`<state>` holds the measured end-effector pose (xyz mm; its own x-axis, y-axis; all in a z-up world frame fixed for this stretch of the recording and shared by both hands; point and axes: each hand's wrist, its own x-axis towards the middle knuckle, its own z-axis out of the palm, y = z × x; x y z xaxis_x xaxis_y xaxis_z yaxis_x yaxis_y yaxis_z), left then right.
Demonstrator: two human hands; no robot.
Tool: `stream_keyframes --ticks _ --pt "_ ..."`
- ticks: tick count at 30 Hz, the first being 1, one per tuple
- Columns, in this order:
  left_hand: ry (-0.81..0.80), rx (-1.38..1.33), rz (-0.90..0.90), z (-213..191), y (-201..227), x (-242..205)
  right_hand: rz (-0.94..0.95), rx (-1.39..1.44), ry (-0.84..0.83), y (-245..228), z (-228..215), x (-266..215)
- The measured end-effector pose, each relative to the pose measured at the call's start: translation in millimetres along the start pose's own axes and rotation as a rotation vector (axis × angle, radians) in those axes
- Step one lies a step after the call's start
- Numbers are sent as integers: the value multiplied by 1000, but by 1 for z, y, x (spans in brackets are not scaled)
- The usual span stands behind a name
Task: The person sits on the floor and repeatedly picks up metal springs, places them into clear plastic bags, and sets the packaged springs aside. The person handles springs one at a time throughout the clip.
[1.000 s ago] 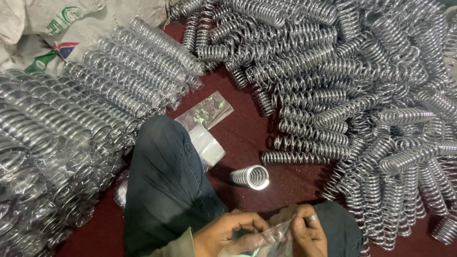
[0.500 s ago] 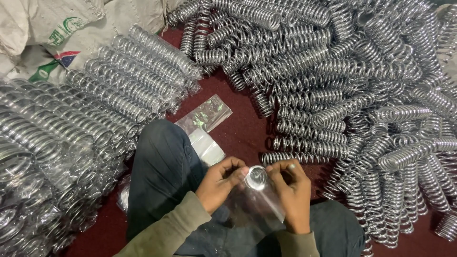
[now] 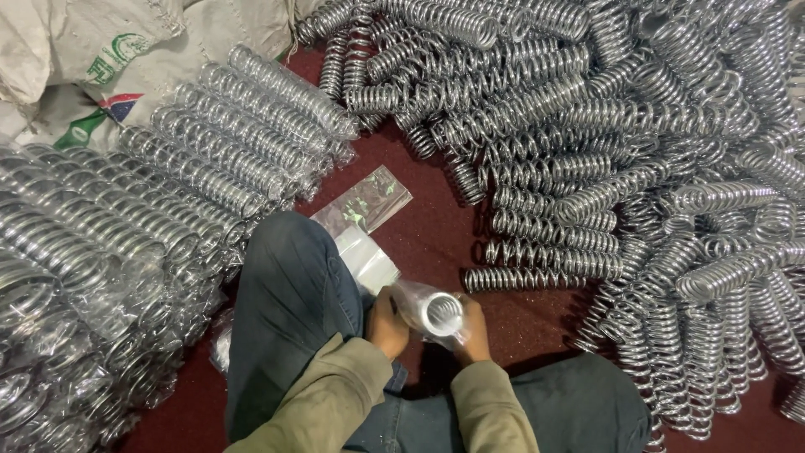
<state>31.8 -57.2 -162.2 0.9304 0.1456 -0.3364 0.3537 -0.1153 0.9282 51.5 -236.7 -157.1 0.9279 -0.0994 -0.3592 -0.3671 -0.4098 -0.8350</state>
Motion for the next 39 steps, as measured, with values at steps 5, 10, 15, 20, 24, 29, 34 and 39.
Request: stream_keyframes --ticks 5,10,15,20,24,29,34,39 --pt "106 192 229 -5 41 -19 -9 -49 -27 -3 3 -23" --pt "-171 233 315 -9 50 -44 7 -125 -48 3 1 -61" --pt "-283 347 141 -2 45 -22 27 -227 -83 -36 17 -67" --pt "-481 587 112 -31 117 -57 -61 -322 -99 -91 3 -116" --pt "-413 385 398 -70 122 -120 -229 -231 -46 -128 -33 -158" --pt "-159 348 882 -64 133 -114 -807 -240 224 -196 -49 -170" --pt "-348 165 995 -43 176 -75 -1068 -346 229 -211 -48 -173" --pt "-344 106 1176 -13 147 -90 -653 -394 518 -152 -62 -155"
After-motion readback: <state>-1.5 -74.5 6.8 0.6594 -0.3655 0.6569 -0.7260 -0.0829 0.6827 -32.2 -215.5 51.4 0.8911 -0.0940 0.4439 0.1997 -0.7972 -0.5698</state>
